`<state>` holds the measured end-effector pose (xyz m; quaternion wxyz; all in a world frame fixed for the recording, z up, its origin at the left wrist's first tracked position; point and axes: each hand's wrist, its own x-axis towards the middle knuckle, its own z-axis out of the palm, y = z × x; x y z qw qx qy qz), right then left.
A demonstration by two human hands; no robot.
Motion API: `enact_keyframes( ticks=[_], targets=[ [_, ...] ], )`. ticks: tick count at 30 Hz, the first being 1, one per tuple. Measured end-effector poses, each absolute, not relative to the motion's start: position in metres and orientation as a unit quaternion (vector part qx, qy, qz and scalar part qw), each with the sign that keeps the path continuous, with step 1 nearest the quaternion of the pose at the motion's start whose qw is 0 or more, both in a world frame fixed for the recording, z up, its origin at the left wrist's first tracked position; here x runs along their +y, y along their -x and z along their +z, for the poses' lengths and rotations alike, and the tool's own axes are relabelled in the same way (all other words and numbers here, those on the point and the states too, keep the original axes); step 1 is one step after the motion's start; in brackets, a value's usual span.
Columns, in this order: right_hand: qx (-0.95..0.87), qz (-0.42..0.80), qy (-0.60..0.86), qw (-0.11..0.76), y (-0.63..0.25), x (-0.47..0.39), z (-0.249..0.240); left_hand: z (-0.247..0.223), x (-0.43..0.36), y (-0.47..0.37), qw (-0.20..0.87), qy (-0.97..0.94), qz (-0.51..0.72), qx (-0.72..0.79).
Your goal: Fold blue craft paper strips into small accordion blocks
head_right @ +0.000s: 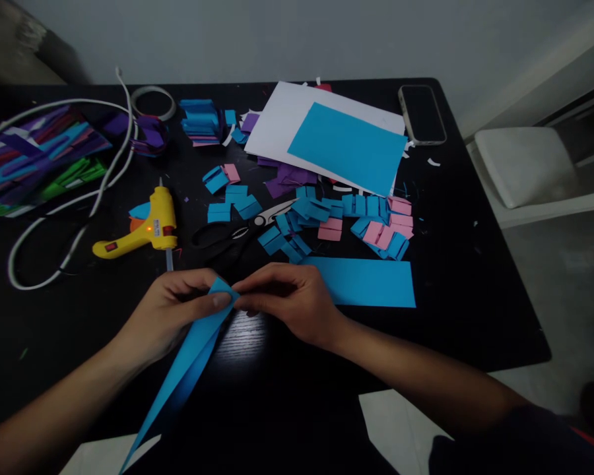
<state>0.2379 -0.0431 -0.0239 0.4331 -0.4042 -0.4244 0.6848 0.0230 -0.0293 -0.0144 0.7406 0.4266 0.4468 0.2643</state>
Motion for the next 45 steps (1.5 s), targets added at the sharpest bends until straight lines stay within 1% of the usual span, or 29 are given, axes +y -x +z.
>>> enact_keyframes(
  ticks=[20, 36, 45],
  targets=[
    [-0.477, 0.638, 0.408, 0.447, -0.2386, -0.0459, -0.0249, -0.0124, -0.0316, -0.0269, 0.73, -0.422, 0.285, 0.456],
    [-0.557, 0.56, 0.417, 0.45, -0.24, -0.0463, -0.0252, -0.0104, -0.0318, -0.0286, 0.735, -0.413, 0.256, 0.473],
    [-0.56, 0.556, 0.409, 0.459, -0.2401, -0.0476, -0.0285, -0.009, -0.0321, -0.031, 0.726, -0.414, 0.259, 0.484]
  ],
)
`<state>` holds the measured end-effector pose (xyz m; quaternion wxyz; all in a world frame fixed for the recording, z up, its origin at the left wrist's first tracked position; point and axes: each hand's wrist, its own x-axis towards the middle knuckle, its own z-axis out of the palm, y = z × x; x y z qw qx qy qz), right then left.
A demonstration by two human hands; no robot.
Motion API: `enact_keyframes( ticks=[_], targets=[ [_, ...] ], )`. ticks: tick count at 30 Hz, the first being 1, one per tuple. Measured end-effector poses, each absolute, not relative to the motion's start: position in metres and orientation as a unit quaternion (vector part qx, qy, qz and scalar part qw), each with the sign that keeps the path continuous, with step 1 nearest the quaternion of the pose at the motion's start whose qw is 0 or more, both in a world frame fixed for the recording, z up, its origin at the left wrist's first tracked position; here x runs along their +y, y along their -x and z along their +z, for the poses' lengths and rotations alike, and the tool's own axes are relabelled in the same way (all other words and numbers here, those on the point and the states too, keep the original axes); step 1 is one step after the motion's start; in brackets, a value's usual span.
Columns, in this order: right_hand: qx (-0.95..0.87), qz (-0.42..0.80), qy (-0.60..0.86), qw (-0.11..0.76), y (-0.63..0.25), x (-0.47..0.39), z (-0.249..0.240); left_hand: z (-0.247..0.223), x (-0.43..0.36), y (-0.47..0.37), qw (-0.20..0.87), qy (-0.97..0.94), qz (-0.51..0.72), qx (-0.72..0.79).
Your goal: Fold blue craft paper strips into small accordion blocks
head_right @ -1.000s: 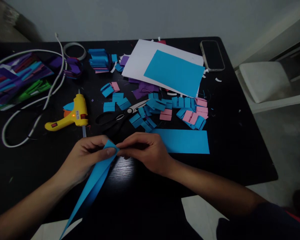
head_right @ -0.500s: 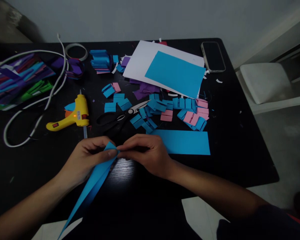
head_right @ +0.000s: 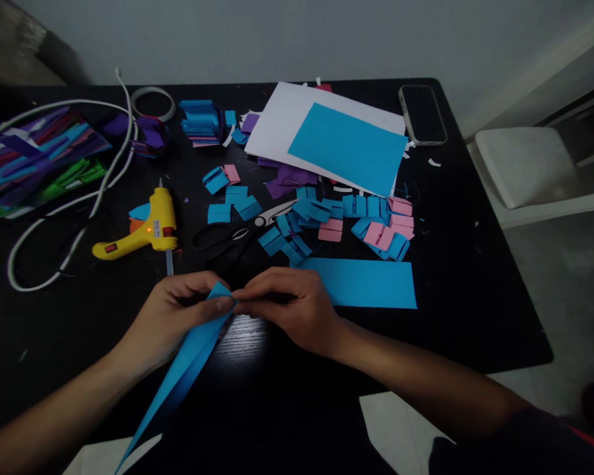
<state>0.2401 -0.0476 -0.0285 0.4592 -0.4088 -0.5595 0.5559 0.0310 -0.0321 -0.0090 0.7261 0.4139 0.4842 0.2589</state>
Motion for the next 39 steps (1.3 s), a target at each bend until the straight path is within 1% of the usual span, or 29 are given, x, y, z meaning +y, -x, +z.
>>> enact_keyframes(
  ticks=[21, 26, 28, 30, 34, 39],
  targets=[
    [-0.543, 0.583, 0.401, 0.453, -0.2396, -0.0477, -0.0295, -0.0093, -0.0314, -0.0314, 0.748, -0.41, 0.253, 0.457],
    [-0.553, 0.57, 0.398, 0.46, -0.2392, -0.0472, -0.031, -0.01, -0.031, -0.0316, 0.755, -0.4, 0.254, 0.454],
    [-0.538, 0.582, 0.418, 0.444, -0.2392, -0.047, -0.0297, -0.0101, -0.0312, -0.0316, 0.75, -0.399, 0.257, 0.462],
    [-0.512, 0.619, 0.433, 0.408, -0.2392, -0.0475, -0.0278, -0.0102, -0.0317, -0.0316, 0.742, -0.399, 0.262, 0.47],
    [-0.483, 0.694, 0.41, 0.342, -0.2389, -0.0503, -0.0258, -0.0099, -0.0326, -0.0333, 0.743, -0.403, 0.268, 0.462],
    [-0.476, 0.706, 0.398, 0.341, -0.2374, -0.0506, -0.025, -0.0106, -0.0324, -0.0346, 0.742, -0.413, 0.262, 0.46]
  ],
)
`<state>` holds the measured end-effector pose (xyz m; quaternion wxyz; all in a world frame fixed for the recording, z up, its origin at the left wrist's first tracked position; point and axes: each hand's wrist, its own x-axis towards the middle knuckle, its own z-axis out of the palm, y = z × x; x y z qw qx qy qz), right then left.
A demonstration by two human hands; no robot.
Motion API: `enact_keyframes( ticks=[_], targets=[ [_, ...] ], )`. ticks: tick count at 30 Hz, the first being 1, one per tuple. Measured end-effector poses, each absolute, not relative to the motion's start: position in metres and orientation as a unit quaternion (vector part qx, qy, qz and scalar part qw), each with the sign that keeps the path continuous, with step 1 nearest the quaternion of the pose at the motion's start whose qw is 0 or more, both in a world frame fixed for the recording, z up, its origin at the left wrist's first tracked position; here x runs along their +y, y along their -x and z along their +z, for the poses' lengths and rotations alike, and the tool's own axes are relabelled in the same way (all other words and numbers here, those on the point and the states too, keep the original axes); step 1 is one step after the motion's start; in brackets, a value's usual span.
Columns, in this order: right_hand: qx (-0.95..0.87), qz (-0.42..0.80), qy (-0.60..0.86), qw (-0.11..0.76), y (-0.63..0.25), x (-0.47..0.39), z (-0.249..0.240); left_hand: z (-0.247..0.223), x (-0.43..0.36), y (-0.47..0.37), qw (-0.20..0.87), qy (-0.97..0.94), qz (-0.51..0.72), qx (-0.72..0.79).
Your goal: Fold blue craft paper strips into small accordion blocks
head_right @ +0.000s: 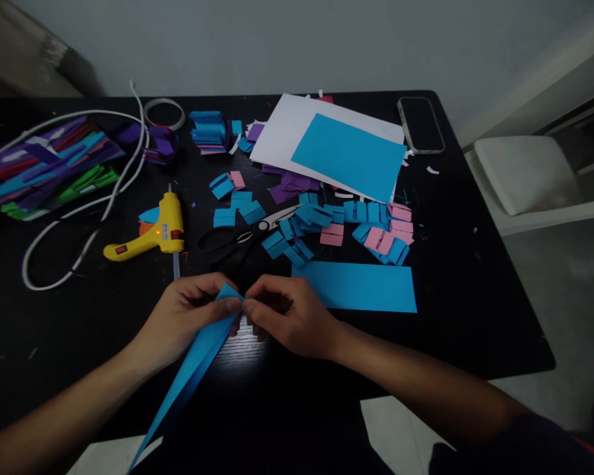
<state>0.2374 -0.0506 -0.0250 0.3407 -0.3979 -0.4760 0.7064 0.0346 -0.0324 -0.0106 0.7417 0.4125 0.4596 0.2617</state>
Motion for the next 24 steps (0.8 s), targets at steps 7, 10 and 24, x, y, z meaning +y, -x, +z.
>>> enact_keyframes(
  ticks=[7, 10, 24],
  targets=[
    [-0.475, 0.683, 0.432, 0.347, -0.237, -0.046, -0.023, -0.013, -0.031, -0.03, 0.704, -0.441, 0.288, 0.477],
    [-0.48, 0.679, 0.437, 0.342, -0.238, -0.045, -0.022, -0.013, -0.03, -0.03, 0.687, -0.448, 0.297, 0.49],
    [-0.539, 0.625, 0.451, 0.341, -0.243, -0.04, -0.017, -0.006, -0.028, -0.032, 0.649, -0.485, 0.326, 0.487]
  ],
)
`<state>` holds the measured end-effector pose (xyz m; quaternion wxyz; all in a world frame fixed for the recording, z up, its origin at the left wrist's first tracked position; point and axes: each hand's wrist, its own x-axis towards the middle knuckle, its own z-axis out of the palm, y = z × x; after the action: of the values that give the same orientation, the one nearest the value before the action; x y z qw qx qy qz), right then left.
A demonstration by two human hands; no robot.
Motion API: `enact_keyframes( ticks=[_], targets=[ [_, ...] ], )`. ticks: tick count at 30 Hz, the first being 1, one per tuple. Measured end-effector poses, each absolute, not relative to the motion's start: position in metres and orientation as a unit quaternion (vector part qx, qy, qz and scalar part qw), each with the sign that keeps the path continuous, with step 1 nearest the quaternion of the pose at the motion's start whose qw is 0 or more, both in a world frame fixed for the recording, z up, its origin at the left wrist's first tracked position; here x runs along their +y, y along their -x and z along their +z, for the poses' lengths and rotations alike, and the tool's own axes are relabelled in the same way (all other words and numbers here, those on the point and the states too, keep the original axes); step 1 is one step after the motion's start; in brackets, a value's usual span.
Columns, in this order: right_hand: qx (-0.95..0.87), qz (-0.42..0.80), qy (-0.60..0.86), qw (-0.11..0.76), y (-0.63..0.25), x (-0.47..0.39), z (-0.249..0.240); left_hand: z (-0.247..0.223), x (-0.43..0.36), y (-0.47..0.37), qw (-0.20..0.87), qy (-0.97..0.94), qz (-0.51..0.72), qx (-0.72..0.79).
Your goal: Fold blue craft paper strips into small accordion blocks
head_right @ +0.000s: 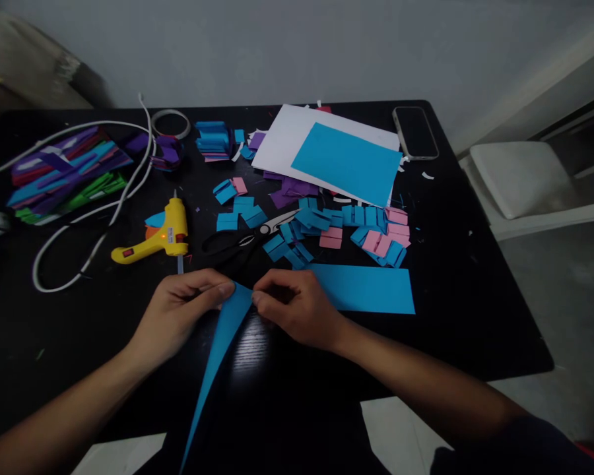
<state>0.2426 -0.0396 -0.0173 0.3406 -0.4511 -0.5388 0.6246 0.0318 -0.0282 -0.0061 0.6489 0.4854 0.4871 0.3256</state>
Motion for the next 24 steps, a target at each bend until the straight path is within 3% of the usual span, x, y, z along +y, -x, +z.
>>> enact_keyframes(
  ticks=[13, 19, 24],
  targets=[
    [-0.459, 0.711, 0.419, 0.328, -0.244, -0.035, -0.019, -0.009, -0.028, -0.031, 0.662, -0.513, 0.258, 0.481],
    [-0.51, 0.651, 0.452, 0.333, -0.242, -0.029, -0.007, -0.001, -0.028, -0.031, 0.671, -0.536, 0.215, 0.465],
    [-0.509, 0.565, 0.49, 0.426, -0.271, -0.015, 0.017, 0.012, -0.009, -0.002, 0.695, -0.555, 0.161, 0.429]
  ],
)
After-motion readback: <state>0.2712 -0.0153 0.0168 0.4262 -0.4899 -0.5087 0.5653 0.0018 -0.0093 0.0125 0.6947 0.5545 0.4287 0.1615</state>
